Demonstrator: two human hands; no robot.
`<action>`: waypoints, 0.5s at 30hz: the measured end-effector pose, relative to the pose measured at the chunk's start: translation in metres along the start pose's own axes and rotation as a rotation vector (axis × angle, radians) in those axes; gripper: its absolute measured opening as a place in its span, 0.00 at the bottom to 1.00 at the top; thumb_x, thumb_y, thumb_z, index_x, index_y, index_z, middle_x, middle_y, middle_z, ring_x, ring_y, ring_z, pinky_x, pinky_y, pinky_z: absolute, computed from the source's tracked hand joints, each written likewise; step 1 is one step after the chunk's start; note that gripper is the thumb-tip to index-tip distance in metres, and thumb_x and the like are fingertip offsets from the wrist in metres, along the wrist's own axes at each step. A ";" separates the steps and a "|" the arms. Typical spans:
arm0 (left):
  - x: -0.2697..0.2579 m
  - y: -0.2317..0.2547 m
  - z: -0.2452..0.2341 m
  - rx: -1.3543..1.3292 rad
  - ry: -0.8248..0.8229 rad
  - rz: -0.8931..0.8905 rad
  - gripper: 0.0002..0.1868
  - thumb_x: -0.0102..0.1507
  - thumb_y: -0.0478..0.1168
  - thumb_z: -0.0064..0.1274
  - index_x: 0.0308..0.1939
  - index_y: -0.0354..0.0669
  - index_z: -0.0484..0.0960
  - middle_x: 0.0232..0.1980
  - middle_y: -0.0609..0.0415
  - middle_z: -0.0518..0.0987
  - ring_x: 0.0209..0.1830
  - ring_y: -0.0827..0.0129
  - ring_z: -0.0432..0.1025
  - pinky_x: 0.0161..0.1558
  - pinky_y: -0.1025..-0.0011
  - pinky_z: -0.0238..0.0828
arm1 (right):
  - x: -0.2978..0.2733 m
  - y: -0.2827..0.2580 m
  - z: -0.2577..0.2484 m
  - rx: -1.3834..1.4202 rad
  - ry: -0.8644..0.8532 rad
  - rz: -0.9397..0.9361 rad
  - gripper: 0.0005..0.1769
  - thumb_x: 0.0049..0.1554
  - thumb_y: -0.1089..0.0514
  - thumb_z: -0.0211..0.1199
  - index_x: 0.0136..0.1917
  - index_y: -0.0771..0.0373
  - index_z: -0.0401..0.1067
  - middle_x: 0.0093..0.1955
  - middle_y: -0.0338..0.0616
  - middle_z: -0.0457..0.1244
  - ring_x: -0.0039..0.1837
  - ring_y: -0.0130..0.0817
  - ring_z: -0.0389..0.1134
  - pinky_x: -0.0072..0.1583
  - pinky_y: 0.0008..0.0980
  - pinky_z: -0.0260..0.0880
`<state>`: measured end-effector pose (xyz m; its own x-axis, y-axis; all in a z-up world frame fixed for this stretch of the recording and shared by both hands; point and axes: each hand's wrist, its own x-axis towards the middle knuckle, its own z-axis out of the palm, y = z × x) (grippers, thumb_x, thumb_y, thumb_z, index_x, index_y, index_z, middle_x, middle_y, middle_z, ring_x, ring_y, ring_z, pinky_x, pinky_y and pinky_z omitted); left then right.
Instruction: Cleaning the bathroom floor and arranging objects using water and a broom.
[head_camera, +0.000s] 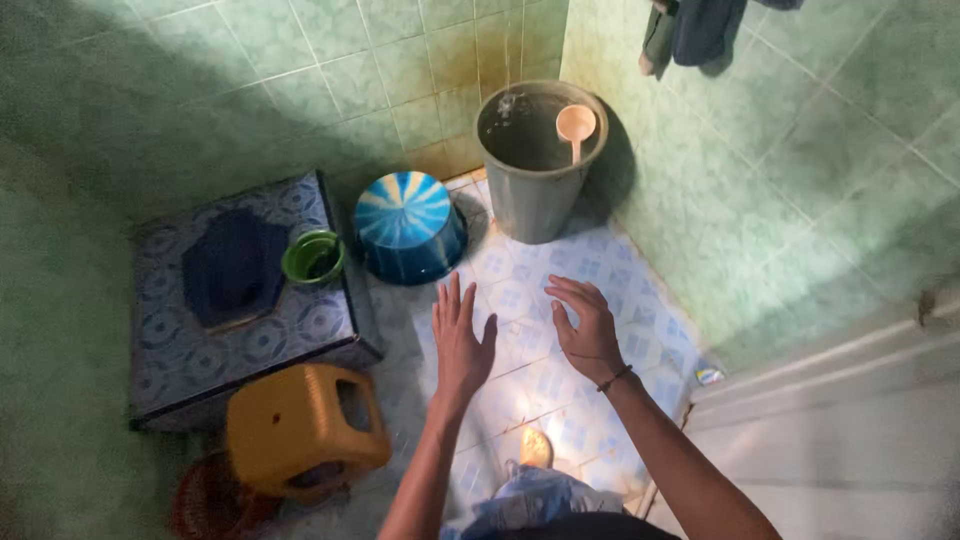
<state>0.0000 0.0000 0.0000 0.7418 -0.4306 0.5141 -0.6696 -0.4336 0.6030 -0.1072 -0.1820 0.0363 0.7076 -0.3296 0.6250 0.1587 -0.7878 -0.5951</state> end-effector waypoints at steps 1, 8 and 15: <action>0.017 -0.009 0.017 -0.007 0.005 -0.005 0.34 0.63 0.40 0.59 0.71 0.38 0.67 0.82 0.42 0.51 0.82 0.41 0.44 0.75 0.45 0.41 | 0.015 0.019 0.004 -0.006 -0.006 -0.004 0.11 0.59 0.64 0.60 0.55 0.63 0.77 0.65 0.48 0.68 0.67 0.47 0.67 0.69 0.43 0.64; 0.111 -0.054 0.113 -0.060 0.006 0.014 0.33 0.64 0.40 0.58 0.72 0.38 0.66 0.83 0.41 0.51 0.83 0.40 0.45 0.76 0.45 0.42 | 0.102 0.129 0.042 -0.015 -0.043 0.030 0.13 0.61 0.63 0.60 0.59 0.63 0.75 0.66 0.49 0.68 0.69 0.47 0.67 0.69 0.42 0.65; 0.183 -0.095 0.170 -0.123 -0.082 -0.075 0.33 0.63 0.38 0.58 0.70 0.34 0.67 0.82 0.38 0.52 0.81 0.37 0.47 0.74 0.47 0.49 | 0.154 0.204 0.112 0.048 -0.174 0.206 0.19 0.60 0.59 0.63 0.64 0.64 0.71 0.67 0.51 0.66 0.70 0.48 0.66 0.68 0.40 0.66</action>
<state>0.1929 -0.1720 -0.0665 0.7804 -0.4664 0.4165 -0.5996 -0.3691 0.7101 0.1113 -0.3356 -0.0452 0.8355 -0.3823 0.3947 0.0289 -0.6867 -0.7263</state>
